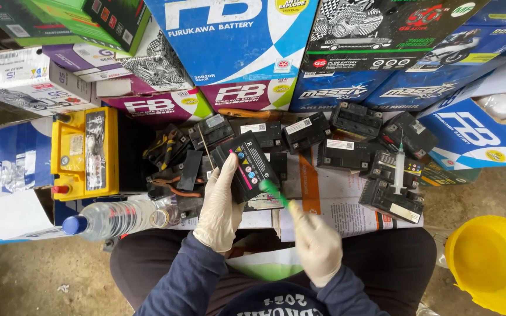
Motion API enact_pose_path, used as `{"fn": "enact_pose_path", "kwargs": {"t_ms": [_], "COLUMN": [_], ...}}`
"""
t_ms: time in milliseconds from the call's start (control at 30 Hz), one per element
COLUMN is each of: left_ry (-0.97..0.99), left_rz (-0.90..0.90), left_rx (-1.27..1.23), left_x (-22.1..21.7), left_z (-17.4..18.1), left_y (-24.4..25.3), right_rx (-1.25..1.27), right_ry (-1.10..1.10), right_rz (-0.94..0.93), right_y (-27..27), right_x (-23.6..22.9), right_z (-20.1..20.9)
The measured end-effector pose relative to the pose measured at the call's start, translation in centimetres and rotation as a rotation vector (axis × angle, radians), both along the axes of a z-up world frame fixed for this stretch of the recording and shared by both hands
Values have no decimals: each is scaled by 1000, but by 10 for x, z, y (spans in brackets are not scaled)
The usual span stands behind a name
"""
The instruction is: Servicing lead-acid batteries by cleaning terminals and refilling electrolyte using a syringe
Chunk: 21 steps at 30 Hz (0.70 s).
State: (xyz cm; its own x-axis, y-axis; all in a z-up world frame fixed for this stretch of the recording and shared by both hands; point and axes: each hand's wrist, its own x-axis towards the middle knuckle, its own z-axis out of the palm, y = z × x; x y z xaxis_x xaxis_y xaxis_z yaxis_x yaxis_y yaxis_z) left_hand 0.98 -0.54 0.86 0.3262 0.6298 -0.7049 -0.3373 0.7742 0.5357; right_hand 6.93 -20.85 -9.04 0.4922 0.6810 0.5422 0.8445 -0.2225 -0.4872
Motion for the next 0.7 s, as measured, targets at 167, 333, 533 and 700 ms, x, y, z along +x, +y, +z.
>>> {"fn": "enact_pose_path", "kwargs": {"t_ms": [167,333,533,700], "left_ry": [118,98,51,39], "left_rz": [-51,-4,-54,-53], "left_rx": [-25,106,146,272], "left_x": [3,5,2,-2], "left_z": [22,-3,13,-10], "left_y": [-2,-5,-1,-4], "right_rx": [-5,-34,49,51], "right_ry": [20,27,16,-28], "right_rz": [24,169,165,17], "right_y": [3,20,3,26], "right_x": [-9,-18,-7,13], "right_z": [17,41,20,32]}}
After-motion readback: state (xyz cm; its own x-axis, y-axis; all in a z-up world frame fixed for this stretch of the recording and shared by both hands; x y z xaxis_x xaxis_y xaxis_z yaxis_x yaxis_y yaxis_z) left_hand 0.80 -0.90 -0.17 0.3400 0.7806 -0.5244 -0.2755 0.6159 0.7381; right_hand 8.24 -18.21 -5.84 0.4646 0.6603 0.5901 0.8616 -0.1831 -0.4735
